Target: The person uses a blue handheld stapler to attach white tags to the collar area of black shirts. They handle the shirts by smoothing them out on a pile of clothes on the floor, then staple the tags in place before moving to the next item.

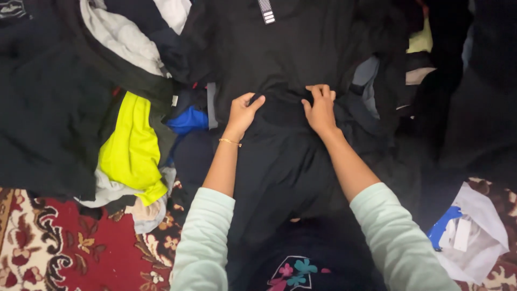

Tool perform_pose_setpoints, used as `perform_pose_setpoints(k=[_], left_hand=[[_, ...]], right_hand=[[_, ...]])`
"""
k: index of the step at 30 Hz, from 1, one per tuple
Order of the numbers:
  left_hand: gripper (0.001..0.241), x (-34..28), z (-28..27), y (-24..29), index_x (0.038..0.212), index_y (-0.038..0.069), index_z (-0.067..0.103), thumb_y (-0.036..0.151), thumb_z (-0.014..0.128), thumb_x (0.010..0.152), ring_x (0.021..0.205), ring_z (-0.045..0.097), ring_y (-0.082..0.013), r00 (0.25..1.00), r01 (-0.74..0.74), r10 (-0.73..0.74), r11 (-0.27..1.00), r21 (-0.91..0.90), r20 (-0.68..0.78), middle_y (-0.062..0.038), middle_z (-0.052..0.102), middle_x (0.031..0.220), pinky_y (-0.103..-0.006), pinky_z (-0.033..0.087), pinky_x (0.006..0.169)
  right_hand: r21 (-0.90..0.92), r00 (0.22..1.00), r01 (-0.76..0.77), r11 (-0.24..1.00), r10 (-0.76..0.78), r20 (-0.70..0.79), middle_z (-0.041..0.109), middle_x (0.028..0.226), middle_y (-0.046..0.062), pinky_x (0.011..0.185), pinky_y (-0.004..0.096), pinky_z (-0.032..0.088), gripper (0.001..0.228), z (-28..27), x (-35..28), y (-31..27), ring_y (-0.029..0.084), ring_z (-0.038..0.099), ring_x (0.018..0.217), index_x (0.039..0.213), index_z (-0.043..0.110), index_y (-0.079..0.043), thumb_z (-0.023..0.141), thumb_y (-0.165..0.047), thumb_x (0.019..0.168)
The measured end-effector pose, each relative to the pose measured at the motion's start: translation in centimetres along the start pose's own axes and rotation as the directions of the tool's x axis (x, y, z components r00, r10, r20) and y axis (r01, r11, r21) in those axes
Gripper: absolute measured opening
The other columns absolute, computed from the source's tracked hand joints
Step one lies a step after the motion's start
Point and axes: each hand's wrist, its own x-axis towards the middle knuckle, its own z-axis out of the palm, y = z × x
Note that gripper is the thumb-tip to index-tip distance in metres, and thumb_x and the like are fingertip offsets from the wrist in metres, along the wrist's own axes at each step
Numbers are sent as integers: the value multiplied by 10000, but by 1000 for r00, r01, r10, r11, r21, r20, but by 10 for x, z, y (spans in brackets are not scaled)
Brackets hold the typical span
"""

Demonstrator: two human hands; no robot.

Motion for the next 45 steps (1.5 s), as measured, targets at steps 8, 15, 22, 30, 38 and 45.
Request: perform_pose_setpoints(k=[8, 15, 22, 30, 38, 45], left_hand=[[180, -4, 4, 56, 971, 74, 801, 190, 833, 837, 753, 703, -106, 996, 6, -4, 1000, 20, -87, -83, 773, 804, -261, 572, 670], [137, 16, 2, 27, 705, 143, 734, 206, 813, 797, 520, 538, -37, 990, 94, -104, 991, -97, -100, 37, 628, 560, -165, 360, 474], [111, 0, -4, 54, 850, 143, 801, 156, 731, 766, 605, 552, -12, 990, 26, -22, 999, 20, -142, 18, 720, 688, -157, 396, 544], [207, -4, -5, 59, 905, 166, 816, 77, 682, 775, 629, 619, -24, 981, -76, 96, 990, 118, -169, -2, 747, 728, -211, 505, 596], [308, 3, 27, 56, 1022, 139, 745, 148, 820, 723, 831, 614, -278, 876, -430, 481, 738, 521, 41, -52, 586, 819, -426, 507, 744], [351, 35, 62, 24, 1156, 176, 682, 324, 804, 862, 992, 591, -248, 830, -547, 414, 472, 692, 374, 2, 600, 971, -423, 468, 856]], right_hand=[[571, 970, -79, 817, 195, -145, 710, 841, 43, 748, 319, 533, 40, 5, 19, 51, 168, 650, 841, 991, 783, -117, 756, -131, 964], [886, 895, -257, 386, 442, 67, 601, 671, -5, 622, 243, 493, 162, 4, 26, 63, 101, 612, 661, 720, 709, -123, 773, -103, 867], [934, 896, -216, 283, 438, 75, 583, 687, 8, 644, 248, 500, 192, 7, 29, 70, 132, 629, 662, 698, 672, -103, 752, -66, 869], [823, 899, -182, 539, 431, -84, 492, 622, -67, 566, 186, 345, 169, -3, 25, 49, 41, 483, 617, 726, 691, -140, 767, -104, 873], [438, 936, -52, 897, 197, -292, 750, 823, 80, 706, 392, 551, 143, 11, 28, 21, 261, 727, 824, 940, 763, -148, 857, -151, 832], [363, 936, -122, 924, 229, -266, 774, 909, 67, 778, 438, 572, 141, 6, 28, 2, 315, 736, 942, 965, 748, -172, 840, -190, 860]])
